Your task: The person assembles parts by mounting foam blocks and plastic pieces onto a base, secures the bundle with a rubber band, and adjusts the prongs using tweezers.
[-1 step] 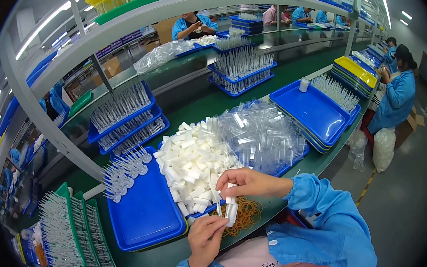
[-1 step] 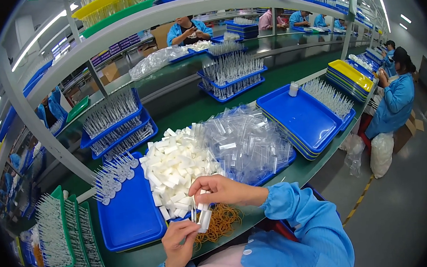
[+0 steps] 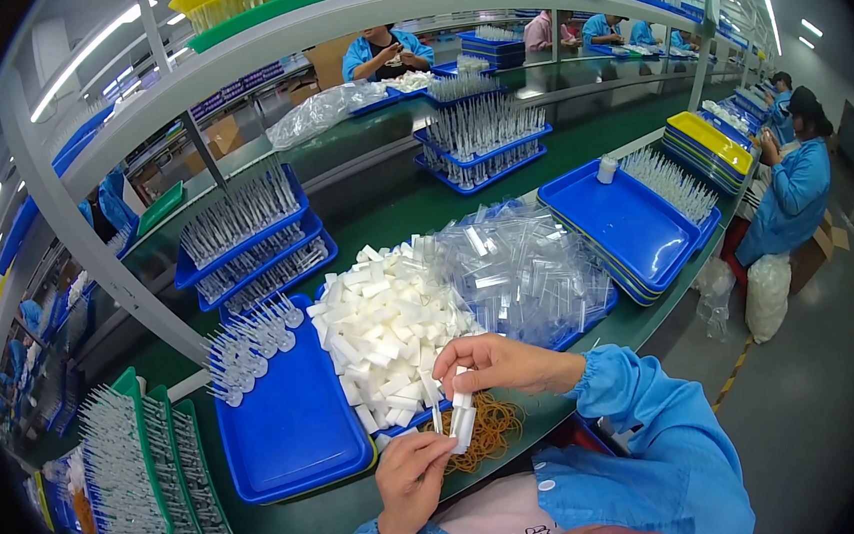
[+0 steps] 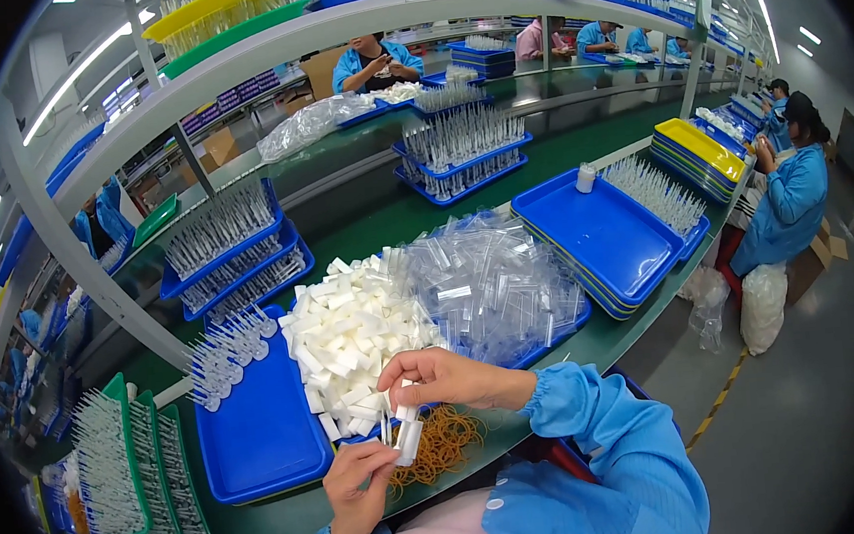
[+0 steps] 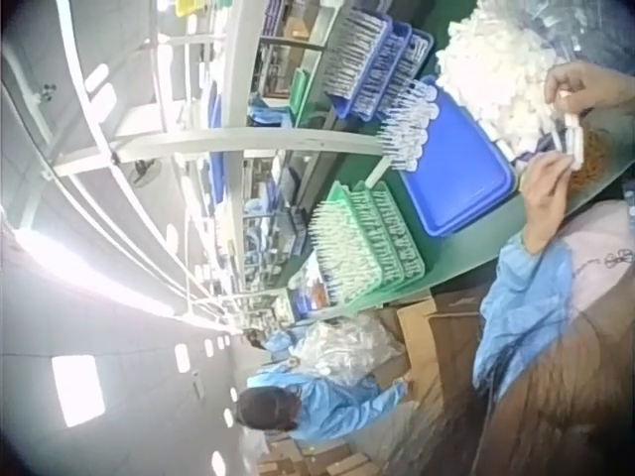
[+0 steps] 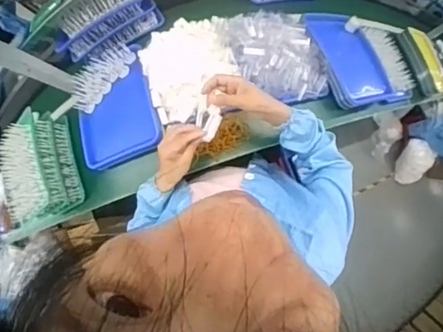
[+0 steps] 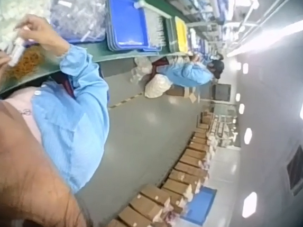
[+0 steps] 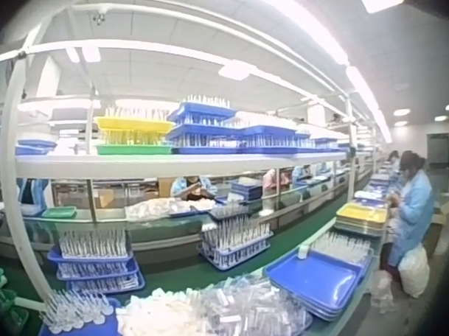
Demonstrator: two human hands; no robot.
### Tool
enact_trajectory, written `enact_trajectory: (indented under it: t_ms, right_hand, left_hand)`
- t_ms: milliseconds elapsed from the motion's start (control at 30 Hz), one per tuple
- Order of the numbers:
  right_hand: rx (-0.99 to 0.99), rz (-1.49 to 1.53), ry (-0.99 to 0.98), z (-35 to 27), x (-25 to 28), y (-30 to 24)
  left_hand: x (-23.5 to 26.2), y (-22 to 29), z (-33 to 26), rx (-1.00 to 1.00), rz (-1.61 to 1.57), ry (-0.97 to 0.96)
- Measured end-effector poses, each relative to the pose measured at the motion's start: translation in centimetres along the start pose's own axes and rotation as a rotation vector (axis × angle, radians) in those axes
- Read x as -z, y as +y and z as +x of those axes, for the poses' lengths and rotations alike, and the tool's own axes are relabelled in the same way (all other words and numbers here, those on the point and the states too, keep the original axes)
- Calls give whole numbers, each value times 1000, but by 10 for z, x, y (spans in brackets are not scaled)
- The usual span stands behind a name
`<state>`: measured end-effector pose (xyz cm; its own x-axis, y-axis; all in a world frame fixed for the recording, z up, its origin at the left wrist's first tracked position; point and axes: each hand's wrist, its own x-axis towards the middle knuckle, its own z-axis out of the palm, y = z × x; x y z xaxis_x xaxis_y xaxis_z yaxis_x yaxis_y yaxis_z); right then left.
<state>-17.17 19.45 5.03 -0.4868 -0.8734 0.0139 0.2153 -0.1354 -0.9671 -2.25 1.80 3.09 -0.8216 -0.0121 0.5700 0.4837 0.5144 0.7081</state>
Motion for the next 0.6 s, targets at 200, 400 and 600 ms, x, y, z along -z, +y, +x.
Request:
enact_trajectory:
  t_ms: [200,400,600]
  right_hand:
    - [213,-623,79,-5,-11,4]
    - [68,-199,-99,-14,-16,-2]
    - [109,-625,-84,-15,4,0]
  left_hand:
    - [-8,0,-9,-189,196,-37]
    - [-4,5,-4,-135,132,-26]
    - [-4,1,-7,-80,106,-33]
